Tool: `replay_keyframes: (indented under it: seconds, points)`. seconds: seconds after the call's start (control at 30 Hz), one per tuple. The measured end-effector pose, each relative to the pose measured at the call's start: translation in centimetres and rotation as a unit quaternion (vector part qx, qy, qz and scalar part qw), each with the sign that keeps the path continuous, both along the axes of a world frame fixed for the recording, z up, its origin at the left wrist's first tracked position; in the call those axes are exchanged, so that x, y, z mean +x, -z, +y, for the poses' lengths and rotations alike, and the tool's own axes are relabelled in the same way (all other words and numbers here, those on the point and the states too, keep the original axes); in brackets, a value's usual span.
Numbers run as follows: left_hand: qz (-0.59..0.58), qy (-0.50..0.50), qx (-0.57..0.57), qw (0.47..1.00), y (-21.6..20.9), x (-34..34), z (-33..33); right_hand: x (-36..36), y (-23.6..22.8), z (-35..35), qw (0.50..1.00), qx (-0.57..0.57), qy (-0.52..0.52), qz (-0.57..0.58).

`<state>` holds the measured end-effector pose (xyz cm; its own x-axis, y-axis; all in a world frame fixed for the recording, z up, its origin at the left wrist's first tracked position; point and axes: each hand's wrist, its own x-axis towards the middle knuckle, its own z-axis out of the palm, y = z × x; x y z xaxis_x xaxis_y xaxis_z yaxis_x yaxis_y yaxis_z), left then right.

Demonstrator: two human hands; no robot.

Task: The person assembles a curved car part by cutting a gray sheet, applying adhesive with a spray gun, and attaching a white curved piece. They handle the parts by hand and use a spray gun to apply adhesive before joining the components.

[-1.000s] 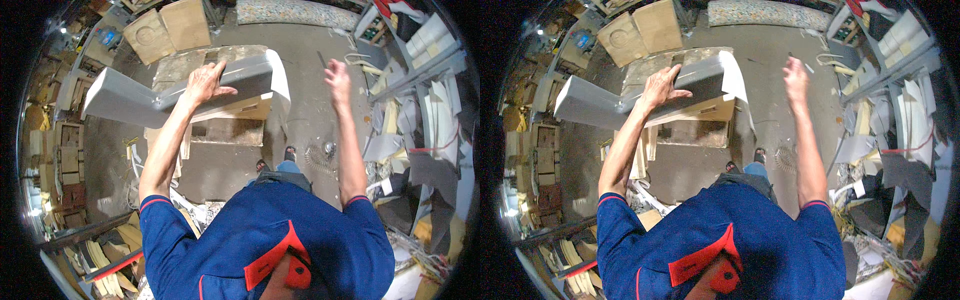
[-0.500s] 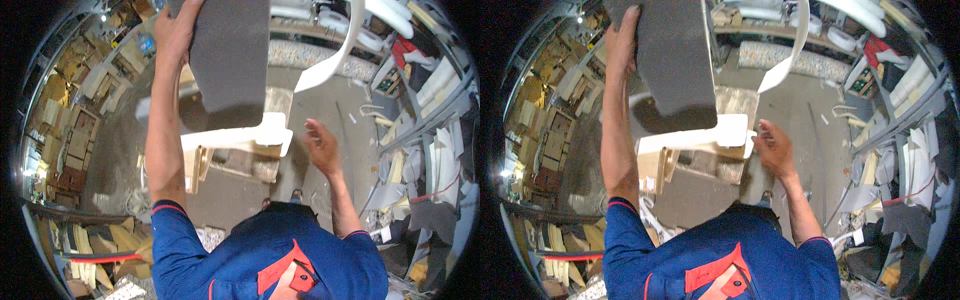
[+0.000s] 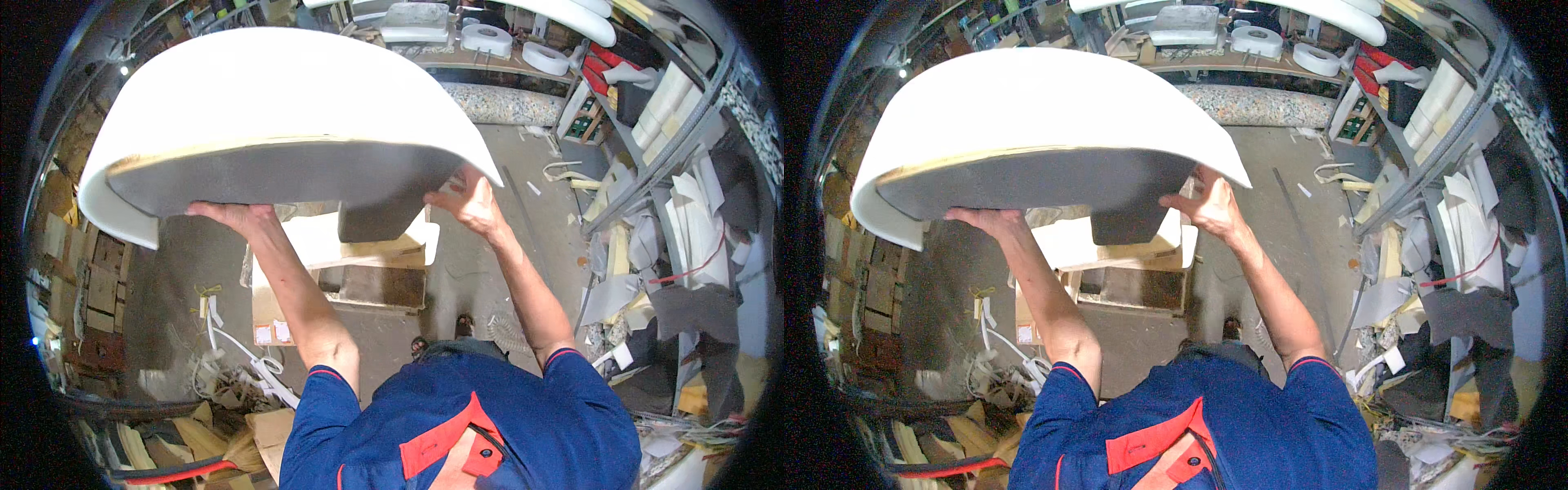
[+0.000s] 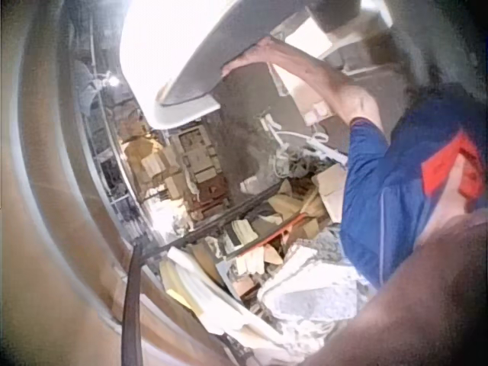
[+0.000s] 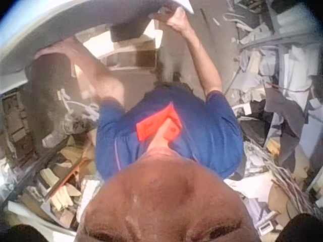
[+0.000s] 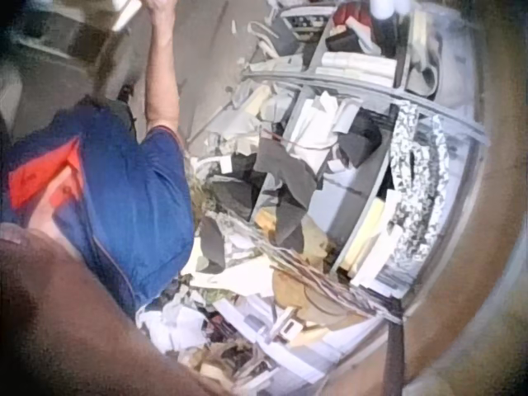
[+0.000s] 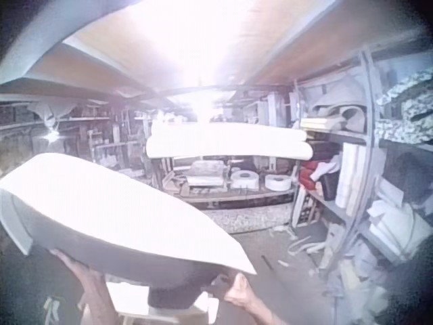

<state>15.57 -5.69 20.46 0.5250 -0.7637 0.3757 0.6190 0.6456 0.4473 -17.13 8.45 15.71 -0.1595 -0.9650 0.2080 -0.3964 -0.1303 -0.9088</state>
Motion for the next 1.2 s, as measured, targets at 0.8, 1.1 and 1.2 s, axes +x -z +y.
replay_keyframes:
  seconds: [0.8,1.1,1.2]
  points:
    - [0.36,0.078,0.139,0.919,16.7,2.5,4.2,2.9,-1.6,-7.1,0.984,-0.039,-0.144,0.098]
    - [0.348,0.092,0.216,0.908,20.9,1.8,7.3,2.8,-0.7,-7.8,0.982,-0.015,-0.134,0.135]
    - [0.33,0.102,0.204,0.916,21.7,2.1,7.5,3.3,-0.5,-7.8,0.98,-0.026,-0.165,0.108]
